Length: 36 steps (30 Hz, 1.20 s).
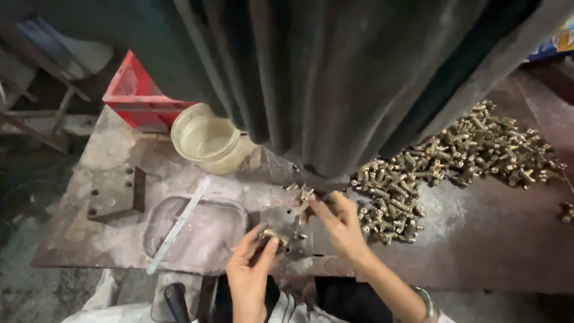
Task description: The recorder is picking up brass T-shaped fittings one by one from a workbench to inspect them.
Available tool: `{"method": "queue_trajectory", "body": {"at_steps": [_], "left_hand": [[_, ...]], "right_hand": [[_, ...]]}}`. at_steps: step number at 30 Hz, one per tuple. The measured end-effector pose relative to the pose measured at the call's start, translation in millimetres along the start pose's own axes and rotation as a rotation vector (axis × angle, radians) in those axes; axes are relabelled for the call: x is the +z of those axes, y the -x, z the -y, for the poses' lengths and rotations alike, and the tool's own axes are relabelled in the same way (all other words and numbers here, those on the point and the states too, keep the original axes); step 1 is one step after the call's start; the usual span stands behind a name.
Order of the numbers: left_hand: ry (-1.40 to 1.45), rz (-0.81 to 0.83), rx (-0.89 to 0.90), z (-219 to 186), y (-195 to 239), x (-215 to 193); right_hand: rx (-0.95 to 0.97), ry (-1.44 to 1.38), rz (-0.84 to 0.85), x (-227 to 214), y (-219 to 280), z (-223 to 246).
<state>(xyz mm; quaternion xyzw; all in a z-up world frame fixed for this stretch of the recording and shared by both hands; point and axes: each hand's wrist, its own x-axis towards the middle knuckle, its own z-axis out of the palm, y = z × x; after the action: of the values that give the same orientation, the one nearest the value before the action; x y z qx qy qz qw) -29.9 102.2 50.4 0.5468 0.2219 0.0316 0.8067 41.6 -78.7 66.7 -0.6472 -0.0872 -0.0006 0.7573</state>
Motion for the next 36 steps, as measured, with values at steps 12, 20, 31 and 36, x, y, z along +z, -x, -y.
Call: {"method": "queue_trajectory", "body": {"at_steps": [12,20,31,36], "left_hand": [[-0.932,0.256,1.281,-74,-6,35],[-1.095,0.21,0.577,-58,-13,18],[-0.591,0.035,0.388,-120,-36,-26],[-0.942,0.145,0.745,-62,-11,17]], "right_hand": [[0.149,0.416,0.243,-48,-5,-34],[0.345,0.564,0.214,-15,29,21],[-0.26,1.158,0.487,-13,21,14],[-0.318,1.183,0.462,-17,15,6]]}}
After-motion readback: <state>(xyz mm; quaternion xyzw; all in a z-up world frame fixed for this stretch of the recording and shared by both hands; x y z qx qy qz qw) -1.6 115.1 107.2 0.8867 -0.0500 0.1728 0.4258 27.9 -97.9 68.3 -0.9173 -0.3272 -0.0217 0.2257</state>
